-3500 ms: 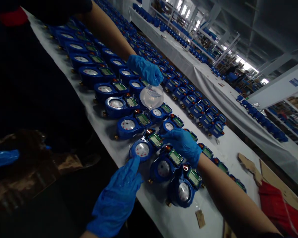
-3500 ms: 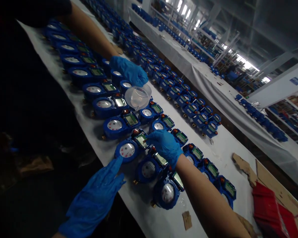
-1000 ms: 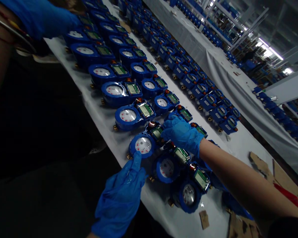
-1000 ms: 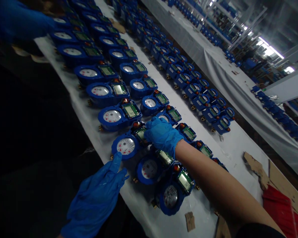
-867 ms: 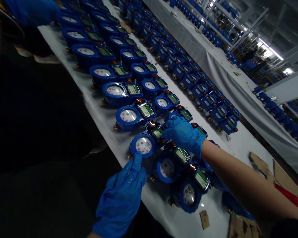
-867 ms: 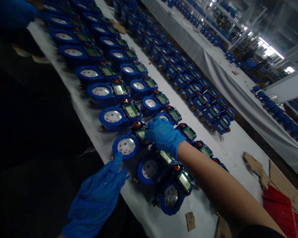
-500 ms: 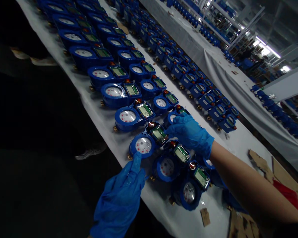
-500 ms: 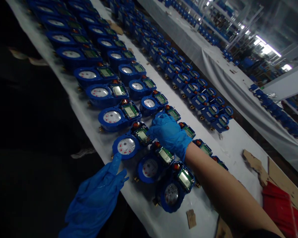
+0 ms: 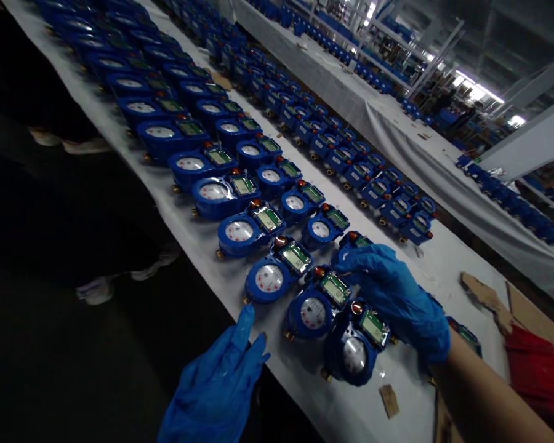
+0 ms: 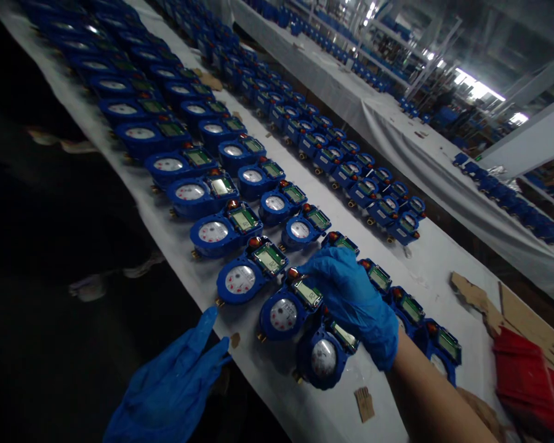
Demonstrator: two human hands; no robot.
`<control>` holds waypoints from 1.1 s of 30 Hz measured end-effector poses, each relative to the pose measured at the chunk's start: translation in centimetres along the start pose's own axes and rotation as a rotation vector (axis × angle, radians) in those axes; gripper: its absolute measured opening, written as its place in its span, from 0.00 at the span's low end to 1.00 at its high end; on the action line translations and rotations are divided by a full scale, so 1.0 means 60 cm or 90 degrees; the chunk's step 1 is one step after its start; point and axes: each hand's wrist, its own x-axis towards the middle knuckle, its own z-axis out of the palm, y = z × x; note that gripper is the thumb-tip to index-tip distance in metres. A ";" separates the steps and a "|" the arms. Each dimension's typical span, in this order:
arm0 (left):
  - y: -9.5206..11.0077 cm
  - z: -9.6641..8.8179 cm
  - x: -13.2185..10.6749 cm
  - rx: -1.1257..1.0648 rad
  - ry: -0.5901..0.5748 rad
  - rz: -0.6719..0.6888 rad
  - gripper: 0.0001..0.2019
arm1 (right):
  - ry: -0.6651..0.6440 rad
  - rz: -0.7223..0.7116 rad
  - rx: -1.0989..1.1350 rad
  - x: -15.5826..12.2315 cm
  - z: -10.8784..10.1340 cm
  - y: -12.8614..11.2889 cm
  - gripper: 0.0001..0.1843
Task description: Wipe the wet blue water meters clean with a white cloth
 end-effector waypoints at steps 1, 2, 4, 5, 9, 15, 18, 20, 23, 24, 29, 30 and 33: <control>-0.002 -0.003 -0.003 -0.013 0.000 -0.010 0.17 | 0.023 0.039 0.060 -0.021 -0.001 -0.010 0.14; -0.004 -0.007 -0.005 -0.020 -0.001 -0.005 0.17 | 0.049 0.090 0.117 -0.042 0.000 -0.020 0.14; -0.002 -0.016 -0.003 -0.020 -0.014 0.052 0.17 | 0.108 0.174 0.178 -0.086 0.007 -0.039 0.15; 0.002 -0.022 -0.001 -0.025 -0.017 0.076 0.16 | 0.147 0.202 0.178 -0.109 0.013 -0.046 0.14; 0.037 -0.037 0.009 -0.072 -0.025 0.076 0.14 | 0.344 0.319 0.176 -0.197 0.051 -0.064 0.12; 0.112 -0.014 0.012 -0.140 -0.007 0.262 0.12 | 0.533 0.533 0.364 -0.308 0.092 -0.094 0.14; 0.161 0.020 0.017 -0.192 -0.075 0.318 0.14 | 0.597 0.546 0.387 -0.337 0.091 -0.107 0.14; 0.203 0.046 0.021 -0.211 -0.155 0.352 0.14 | 0.665 0.547 0.436 -0.349 0.087 -0.109 0.13; 0.274 0.081 0.027 -0.190 -0.304 0.370 0.17 | 0.764 0.535 0.485 -0.369 0.085 -0.098 0.12; 0.297 0.090 0.030 -0.172 -0.357 0.364 0.20 | 0.794 0.534 0.493 -0.377 0.085 -0.092 0.11; 0.377 0.121 0.038 -0.106 -0.557 0.305 0.42 | 0.866 0.551 0.489 -0.434 0.080 -0.060 0.10; 0.385 0.125 0.039 -0.097 -0.581 0.302 0.40 | 0.874 0.554 0.482 -0.448 0.077 -0.056 0.11; 0.396 0.139 0.045 -0.075 -0.608 0.301 0.25 | 0.901 0.560 0.475 -0.491 0.067 -0.047 0.17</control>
